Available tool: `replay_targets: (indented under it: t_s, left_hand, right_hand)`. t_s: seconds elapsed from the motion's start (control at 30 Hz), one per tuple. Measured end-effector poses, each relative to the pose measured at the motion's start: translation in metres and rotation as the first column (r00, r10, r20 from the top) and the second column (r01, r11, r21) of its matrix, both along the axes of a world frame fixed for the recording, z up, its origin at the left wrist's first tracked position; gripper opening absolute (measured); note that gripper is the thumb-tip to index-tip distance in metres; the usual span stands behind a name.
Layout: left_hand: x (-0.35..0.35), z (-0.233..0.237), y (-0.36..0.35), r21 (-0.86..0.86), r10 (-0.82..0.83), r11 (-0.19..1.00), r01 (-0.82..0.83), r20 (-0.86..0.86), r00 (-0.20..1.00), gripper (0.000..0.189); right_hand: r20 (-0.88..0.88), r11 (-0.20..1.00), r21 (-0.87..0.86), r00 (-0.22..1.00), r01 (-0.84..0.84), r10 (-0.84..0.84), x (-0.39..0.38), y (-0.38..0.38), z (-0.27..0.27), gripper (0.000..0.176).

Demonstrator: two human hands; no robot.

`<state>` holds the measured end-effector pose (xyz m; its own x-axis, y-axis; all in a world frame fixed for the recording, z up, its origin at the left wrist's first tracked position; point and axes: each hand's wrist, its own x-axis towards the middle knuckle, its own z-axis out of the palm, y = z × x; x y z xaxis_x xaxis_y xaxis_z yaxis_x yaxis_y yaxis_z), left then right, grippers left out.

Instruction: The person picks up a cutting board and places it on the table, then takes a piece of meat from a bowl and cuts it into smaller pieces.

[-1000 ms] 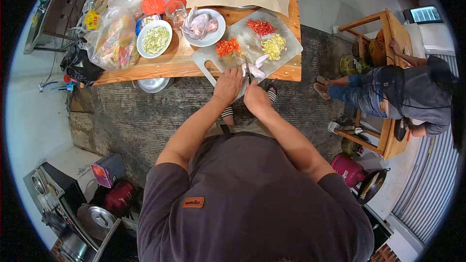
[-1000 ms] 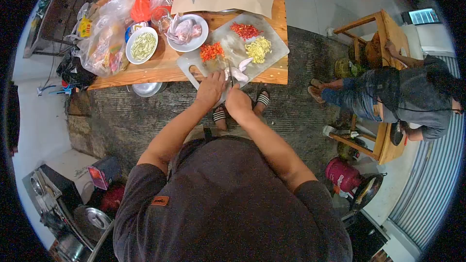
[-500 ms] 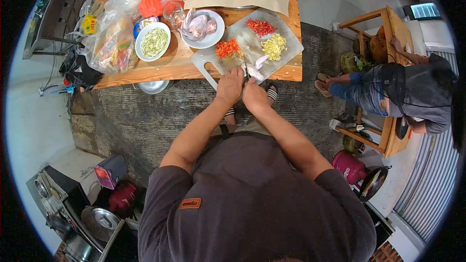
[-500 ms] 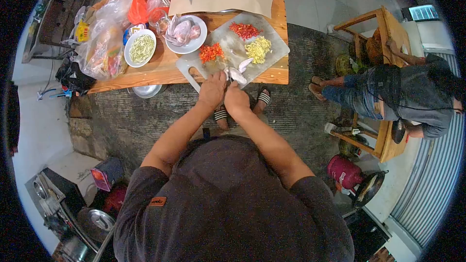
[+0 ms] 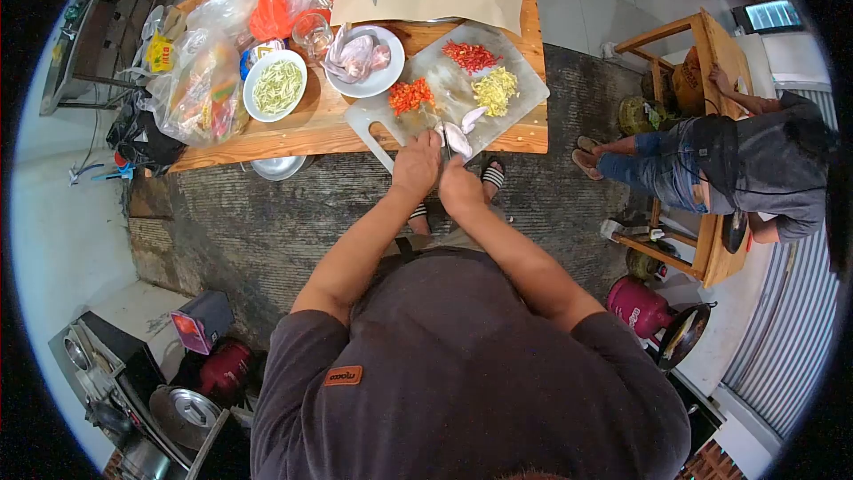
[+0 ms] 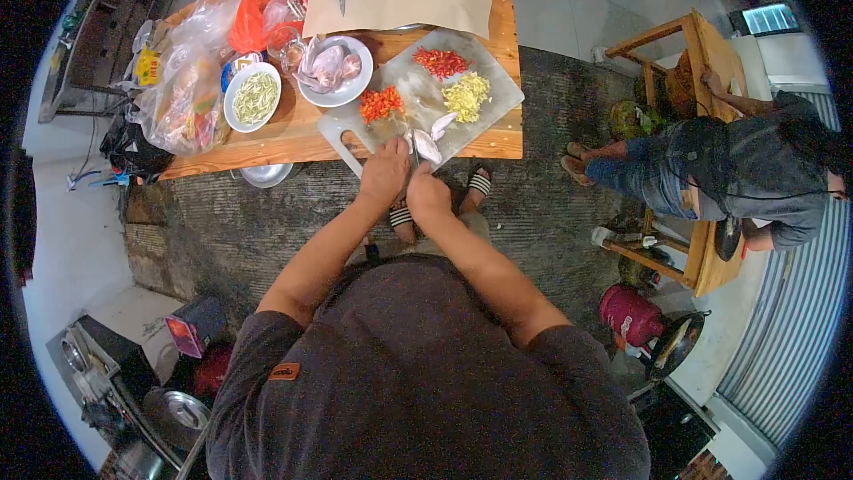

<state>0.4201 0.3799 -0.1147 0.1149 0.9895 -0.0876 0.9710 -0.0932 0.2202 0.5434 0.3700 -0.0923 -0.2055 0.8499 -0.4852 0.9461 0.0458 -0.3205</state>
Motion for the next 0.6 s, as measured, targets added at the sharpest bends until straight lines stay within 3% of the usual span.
replay_targets:
  t_s: [0.17,0.37,0.5,0.6]
  left_hand:
    - [0.001,0.006,0.001,-0.024,0.029,0.999,-0.028,0.034,0.999,0.038]
    - [0.002,0.006,-0.002,-0.016,0.01,1.0,-0.011,-0.04,0.999,0.036]
    - [-0.001,0.007,0.0,-0.004,0.015,1.0,-0.014,0.06,0.998,0.032]
    - [0.0,0.003,0.0,0.02,0.031,0.999,-0.034,0.124,0.992,0.032]
  right_hand:
    - [-0.05,1.0,-0.007,0.999,0.012,-0.012,0.002,-0.005,0.003,0.026]
    - [-0.082,0.999,0.014,0.996,0.045,-0.044,-0.004,0.021,-0.015,0.029]
    - [-0.001,1.0,-0.03,1.0,0.01,-0.01,0.004,-0.004,-0.004,0.027]
    - [-0.014,0.998,0.039,0.999,-0.041,0.041,0.0,0.009,-0.01,0.025]
